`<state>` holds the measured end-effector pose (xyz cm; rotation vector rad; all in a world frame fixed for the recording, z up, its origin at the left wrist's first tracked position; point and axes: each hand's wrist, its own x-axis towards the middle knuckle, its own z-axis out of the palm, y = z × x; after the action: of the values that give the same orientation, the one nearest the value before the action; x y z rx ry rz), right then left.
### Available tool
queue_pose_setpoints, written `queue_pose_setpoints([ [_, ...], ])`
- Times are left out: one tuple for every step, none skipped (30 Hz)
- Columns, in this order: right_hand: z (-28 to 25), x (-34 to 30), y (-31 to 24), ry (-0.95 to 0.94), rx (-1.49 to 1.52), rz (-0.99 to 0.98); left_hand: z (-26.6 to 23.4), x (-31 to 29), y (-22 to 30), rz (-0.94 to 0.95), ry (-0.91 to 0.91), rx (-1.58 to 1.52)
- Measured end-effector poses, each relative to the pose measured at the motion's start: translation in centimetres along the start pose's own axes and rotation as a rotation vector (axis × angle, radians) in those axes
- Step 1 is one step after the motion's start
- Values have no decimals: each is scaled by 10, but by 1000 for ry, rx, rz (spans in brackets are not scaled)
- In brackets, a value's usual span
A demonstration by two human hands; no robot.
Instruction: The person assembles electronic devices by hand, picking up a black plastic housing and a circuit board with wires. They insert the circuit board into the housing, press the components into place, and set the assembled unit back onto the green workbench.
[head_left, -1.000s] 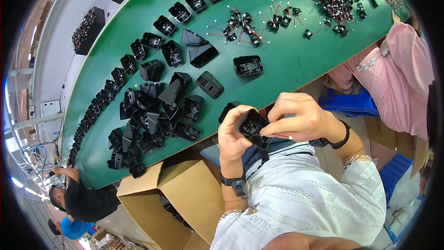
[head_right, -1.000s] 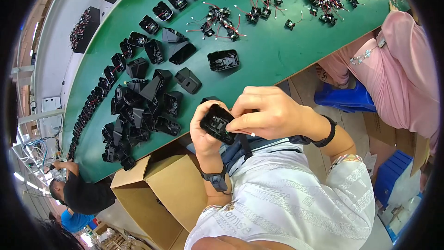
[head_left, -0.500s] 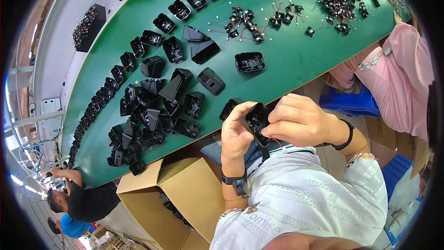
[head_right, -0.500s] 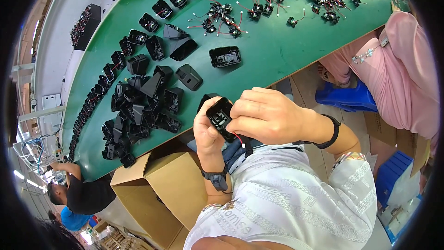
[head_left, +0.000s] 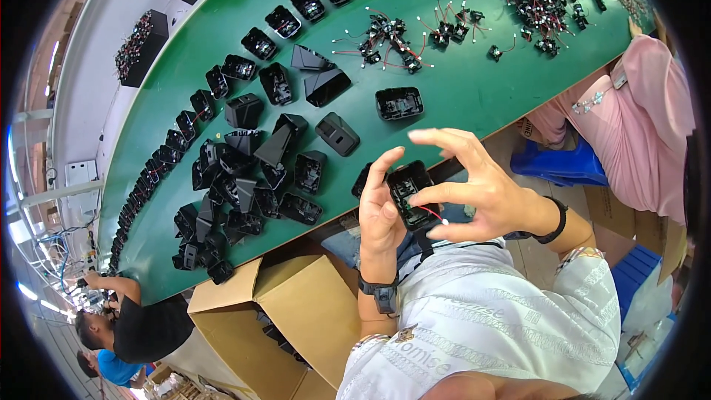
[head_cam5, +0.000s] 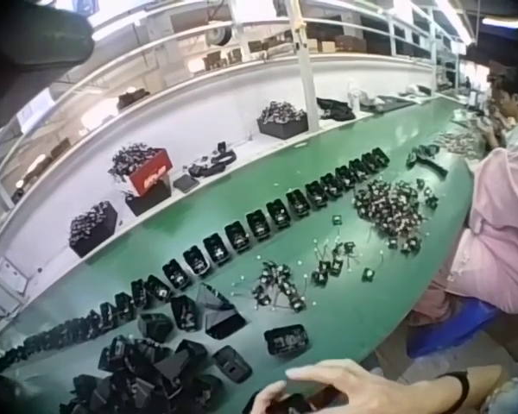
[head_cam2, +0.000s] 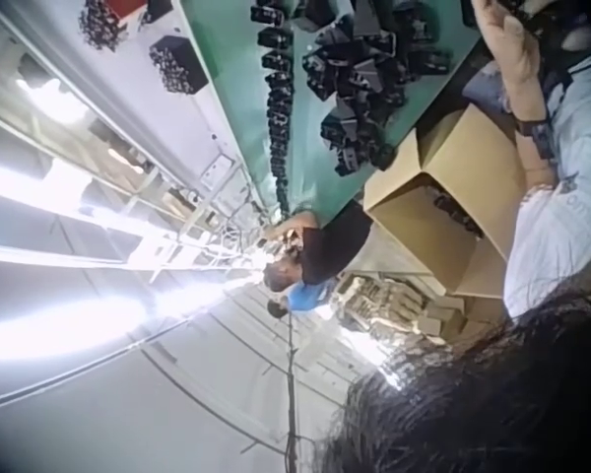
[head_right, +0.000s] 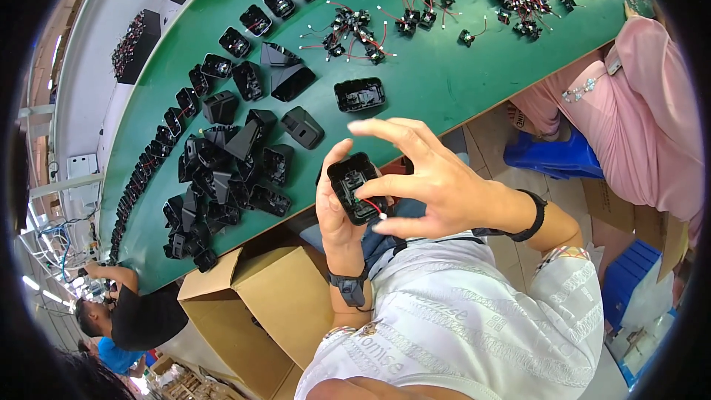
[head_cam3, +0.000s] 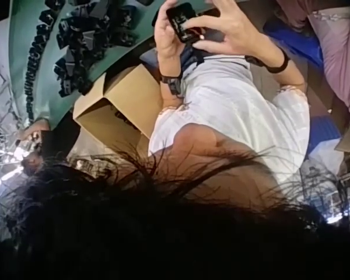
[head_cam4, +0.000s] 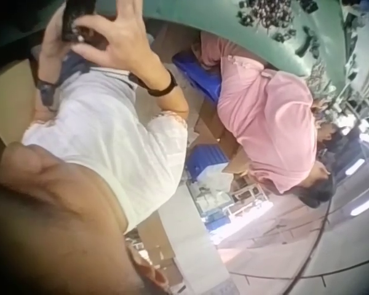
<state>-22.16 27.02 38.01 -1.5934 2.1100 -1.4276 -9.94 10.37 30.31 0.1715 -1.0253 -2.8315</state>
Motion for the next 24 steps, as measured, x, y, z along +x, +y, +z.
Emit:
queue_pose_setpoints([
  [-2,3,-1,-27,7,-4,-1,4,-2,33,-15,19],
  [-5,6,-3,-54,13,-8,1,4,-1,36,-24,17],
  [-3,7,-1,-72,-2,-46,5,4,1,42,-8,40],
  [-4,5,1,-60,-31,-40,15,8,2,38,-10,56],
  [-6,6,7,-53,-45,-54,24,14,6,50,-9,57],
  [-11,9,11,-46,-62,-69,30,12,15,48,27,155],
  [-21,14,13,-10,-115,-74,36,6,22,0,123,336],
  [-39,22,20,-19,-170,-63,49,-1,30,150,199,516],
  [-58,30,32,23,-209,-63,53,-6,31,350,233,707],
  [-81,38,43,68,-249,-59,42,-13,35,451,204,873],
  [-104,45,57,125,-321,-26,31,-19,39,482,210,1017],
  [-126,54,76,182,-384,-1,22,-24,42,459,269,1056],
  [-147,65,96,227,-433,40,20,-25,44,482,315,1204],
  [-170,74,117,276,-481,86,16,-22,45,502,358,1351],
  [-196,81,135,271,-577,184,10,-18,44,536,340,1458],
  [-221,87,156,267,-663,283,4,-15,43,569,326,1571],
  [-247,93,181,223,-757,307,1,-14,43,571,336,1586],
  [-280,92,205,182,-864,339,-8,-14,41,586,319,1607],
  [-318,88,230,166,-895,386,-11,-12,38,591,296,1634],
  [-353,81,254,146,-925,434,-13,-10,34,594,278,1659],
  [-377,80,276,153,-976,523,-15,-9,31,558,253,1692],
  [-402,69,299,180,-1041,557,-15,-7,28,520,218,1716],
  [-415,67,320,154,-1085,588,-17,-8,26,468,205,1746],
  [-427,64,337,127,-1129,623,-20,-9,25,411,179,1795],
])
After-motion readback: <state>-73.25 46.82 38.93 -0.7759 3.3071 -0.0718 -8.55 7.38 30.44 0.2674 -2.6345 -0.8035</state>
